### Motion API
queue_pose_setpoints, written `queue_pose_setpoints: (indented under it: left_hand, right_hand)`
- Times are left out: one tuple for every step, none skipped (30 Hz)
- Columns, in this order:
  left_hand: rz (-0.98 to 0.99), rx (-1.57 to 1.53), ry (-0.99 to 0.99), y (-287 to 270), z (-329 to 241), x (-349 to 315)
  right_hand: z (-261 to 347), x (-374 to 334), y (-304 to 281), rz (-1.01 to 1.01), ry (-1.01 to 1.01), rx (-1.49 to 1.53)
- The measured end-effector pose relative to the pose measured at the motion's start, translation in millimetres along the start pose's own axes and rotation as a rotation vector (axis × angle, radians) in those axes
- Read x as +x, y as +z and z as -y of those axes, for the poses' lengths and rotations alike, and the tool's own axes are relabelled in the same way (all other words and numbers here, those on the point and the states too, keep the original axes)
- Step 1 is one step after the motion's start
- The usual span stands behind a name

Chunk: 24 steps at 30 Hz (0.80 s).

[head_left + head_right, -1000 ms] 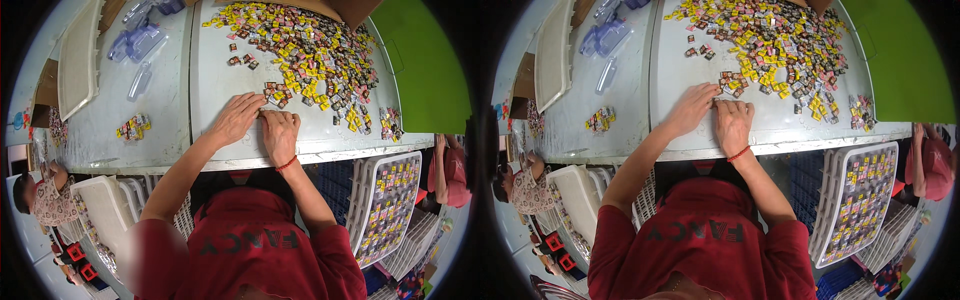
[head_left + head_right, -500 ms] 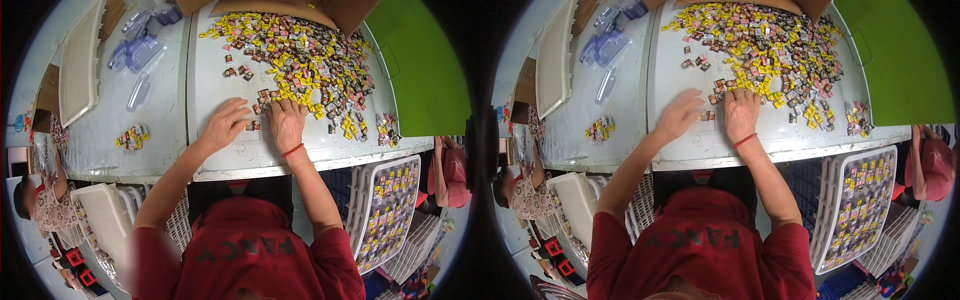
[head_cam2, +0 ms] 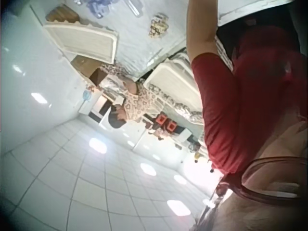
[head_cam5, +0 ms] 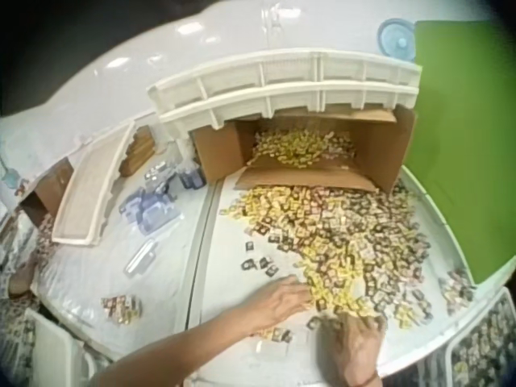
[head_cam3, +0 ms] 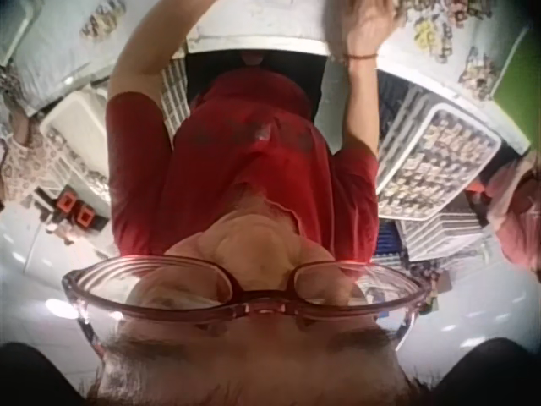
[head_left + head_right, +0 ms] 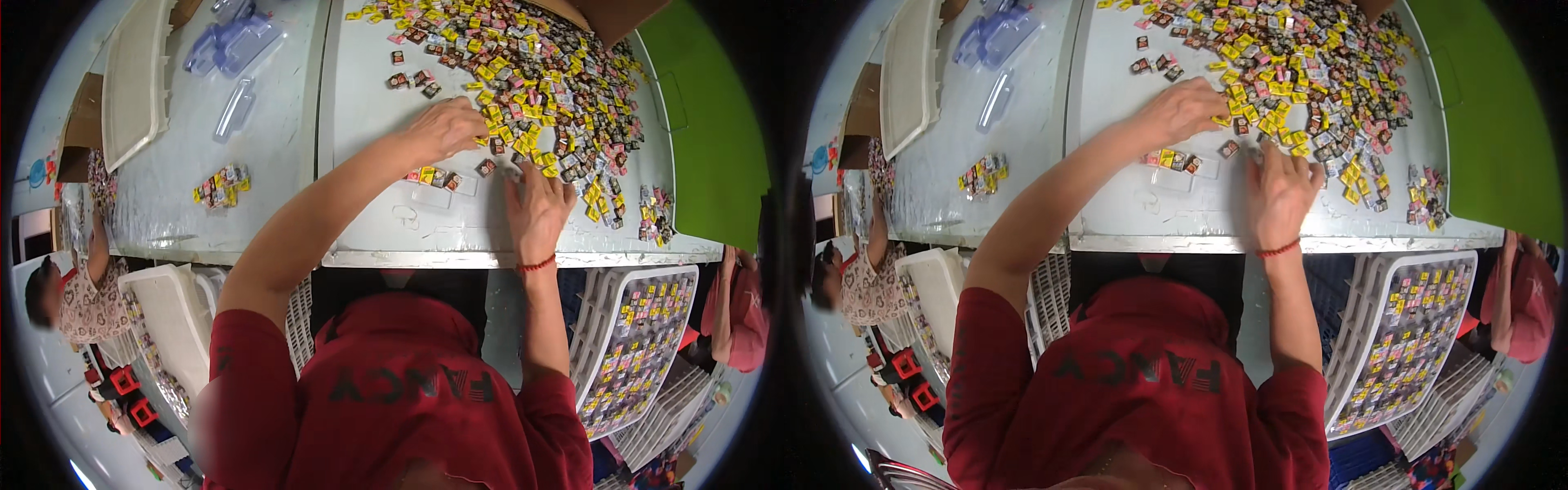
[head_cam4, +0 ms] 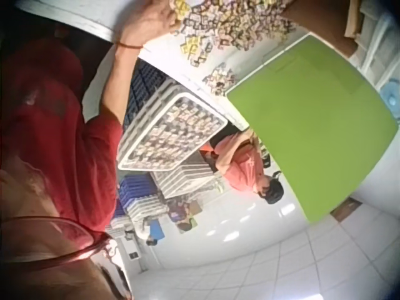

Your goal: Sorting small toy pieces from a pile and placing them into clear plastic bags on a workbench.

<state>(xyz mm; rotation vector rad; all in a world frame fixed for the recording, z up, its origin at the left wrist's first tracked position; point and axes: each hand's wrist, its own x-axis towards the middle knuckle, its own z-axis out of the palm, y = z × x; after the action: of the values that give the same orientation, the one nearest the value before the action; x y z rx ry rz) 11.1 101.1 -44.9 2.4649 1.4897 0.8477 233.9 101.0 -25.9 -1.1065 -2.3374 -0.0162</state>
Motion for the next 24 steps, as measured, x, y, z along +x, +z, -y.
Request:
queue_pose_setpoints:
  left_hand:
    - [0.005,-0.007,-0.024,1.2,0.5,0.4]
    - [0.005,-0.006,-0.029,1.5,0.0,-0.5]
    - [0.018,0.043,-0.060,2.9,-1.6,-0.1]
    - [0.032,0.093,-0.091,3.4,-3.1,-0.1]
    - [0.031,0.093,-0.090,2.6,-4.2,-0.2]
    - [-0.042,0.075,-0.101,1.2,-5.2,-1.6]
    - [-0.115,0.058,-0.112,-0.6,-6.6,-3.4]
    - [-0.113,0.058,-0.110,-4.4,-7.3,-8.5]
    - [-0.103,0.041,-0.201,-13.9,-10.2,-14.0]
    - [-0.093,0.022,-0.290,-20.9,-11.6,-20.9]
    - [-0.051,0.015,-0.339,-22.3,-11.6,-30.8]
    - [-0.053,0.018,-0.337,-23.3,-8.0,-41.4]
    - [-0.086,0.060,-0.309,-22.2,-4.6,-50.6]
    - [-0.120,0.101,-0.279,-19.5,-0.6,-56.6]
    - [-0.121,0.101,-0.278,-19.8,0.5,-56.8]
    - [-0.143,0.134,-0.224,-20.1,1.5,-56.6]
    - [-0.166,0.167,-0.169,-20.0,1.5,-56.8]
    - [-0.169,0.168,-0.164,-20.9,1.1,-55.0]
    - [-0.113,0.143,-0.235,-21.8,0.2,-53.6]
    - [-0.057,0.118,-0.307,-22.6,-1.1,-52.6]
    - [-0.058,0.119,-0.302,-22.9,-3.3,-52.5]
    - [-0.068,0.156,-0.325,-23.2,-5.6,-53.4]
    - [-0.078,0.192,-0.349,-23.6,-7.4,-54.8]
    - [-0.078,0.191,-0.345,-24.4,-7.3,-56.2]
  right_hand:
    - [-3.4,-6.6,-0.6,0.042,0.006,-0.017]
    - [-3.8,-12.1,-1.1,0.081,0.011,-0.034]
    - [-1.8,-17.8,-0.8,0.143,0.012,-0.081]
    - [-2.0,-19.9,-0.6,0.143,0.013,-0.081]
    - [-2.4,-21.3,-0.8,0.167,0.008,-0.046]
    - [-2.1,-23.2,-1.4,0.193,0.004,-0.010]
    - [-2.2,-23.0,-4.0,0.192,0.006,-0.010]
    - [-2.7,-20.9,-8.0,0.256,-0.010,0.025]
    - [-5.1,-19.7,-10.7,0.319,-0.023,0.059]
    - [-10.0,-21.2,-10.1,0.316,-0.018,0.055]
    - [-16.3,-23.7,-7.8,0.330,-0.054,0.097]
    - [-18.2,-23.7,-7.4,0.343,-0.098,0.144]
    - [-17.7,-23.5,-7.5,0.343,-0.098,0.143]
    - [-16.8,-23.1,-7.7,0.306,-0.082,0.220]
    - [-16.0,-22.7,-7.7,0.266,-0.065,0.297]
    - [-15.6,-24.1,-6.0,0.265,-0.065,0.296]
    - [-15.2,-26.9,-3.1,0.209,-0.087,0.294]
    - [-12.5,-25.2,-3.0,0.150,-0.109,0.291]
    - [-8.2,-24.9,-5.4,0.145,-0.110,0.287]
    - [-0.9,-25.8,-8.9,0.147,-0.086,0.333]
    - [7.4,-24.8,-13.0,0.149,-0.061,0.378]
    - [13.6,-22.7,-13.3,0.146,-0.060,0.376]
    - [19.6,-20.0,-12.2,0.134,-0.077,0.377]
    - [25.3,-16.3,-11.4,0.121,-0.093,0.376]
